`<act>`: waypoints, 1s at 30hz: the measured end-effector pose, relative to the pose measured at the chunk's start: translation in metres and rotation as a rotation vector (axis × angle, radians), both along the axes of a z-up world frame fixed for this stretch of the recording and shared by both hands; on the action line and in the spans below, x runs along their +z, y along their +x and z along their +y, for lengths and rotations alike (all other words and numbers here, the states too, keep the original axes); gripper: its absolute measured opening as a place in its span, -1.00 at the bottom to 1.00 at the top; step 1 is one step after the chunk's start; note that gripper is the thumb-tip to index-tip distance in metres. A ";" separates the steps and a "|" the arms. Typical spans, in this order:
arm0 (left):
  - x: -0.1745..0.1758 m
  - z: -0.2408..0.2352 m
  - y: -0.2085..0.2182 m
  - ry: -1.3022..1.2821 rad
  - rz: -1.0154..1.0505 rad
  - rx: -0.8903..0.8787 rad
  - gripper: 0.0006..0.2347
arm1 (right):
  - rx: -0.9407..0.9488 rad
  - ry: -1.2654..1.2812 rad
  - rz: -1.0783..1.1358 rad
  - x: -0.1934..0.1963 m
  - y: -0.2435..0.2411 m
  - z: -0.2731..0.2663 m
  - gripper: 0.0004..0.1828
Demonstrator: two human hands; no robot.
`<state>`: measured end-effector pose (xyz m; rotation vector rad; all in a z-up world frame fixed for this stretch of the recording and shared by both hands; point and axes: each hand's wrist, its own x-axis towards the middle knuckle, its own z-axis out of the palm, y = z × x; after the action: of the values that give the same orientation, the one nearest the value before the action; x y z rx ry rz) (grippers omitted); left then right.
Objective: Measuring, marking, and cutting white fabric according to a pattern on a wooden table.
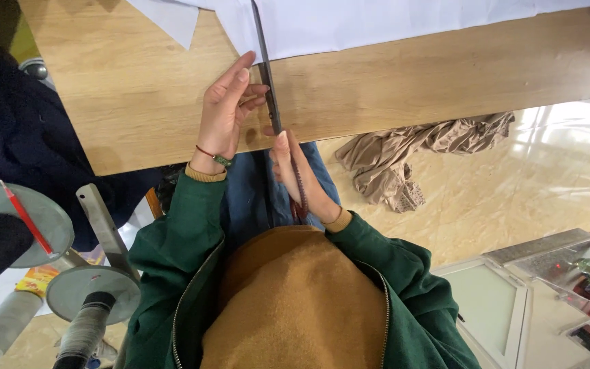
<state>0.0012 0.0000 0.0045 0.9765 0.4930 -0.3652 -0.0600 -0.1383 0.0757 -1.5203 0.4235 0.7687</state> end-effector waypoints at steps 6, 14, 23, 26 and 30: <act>-0.005 0.001 0.000 -0.041 0.002 0.021 -0.40 | -0.004 0.010 0.051 -0.003 0.001 -0.003 -0.18; -0.006 0.001 0.000 -0.050 -0.017 0.018 -0.38 | -0.087 0.053 0.102 -0.014 0.000 -0.003 -0.34; -0.003 0.004 -0.001 -0.060 -0.015 0.017 -0.35 | -0.051 -0.006 0.110 0.000 0.018 0.006 -0.36; -0.004 0.004 -0.002 -0.046 0.008 0.019 -0.38 | -0.054 -0.004 0.120 0.001 0.032 0.013 -0.40; -0.002 0.005 -0.001 -0.042 0.021 0.027 -0.38 | -0.040 -0.004 0.091 0.009 0.038 0.018 -0.44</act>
<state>0.0003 0.0050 0.0023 0.9253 0.5152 -0.3607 -0.0219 -0.1202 0.0850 -1.4806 0.5223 0.8082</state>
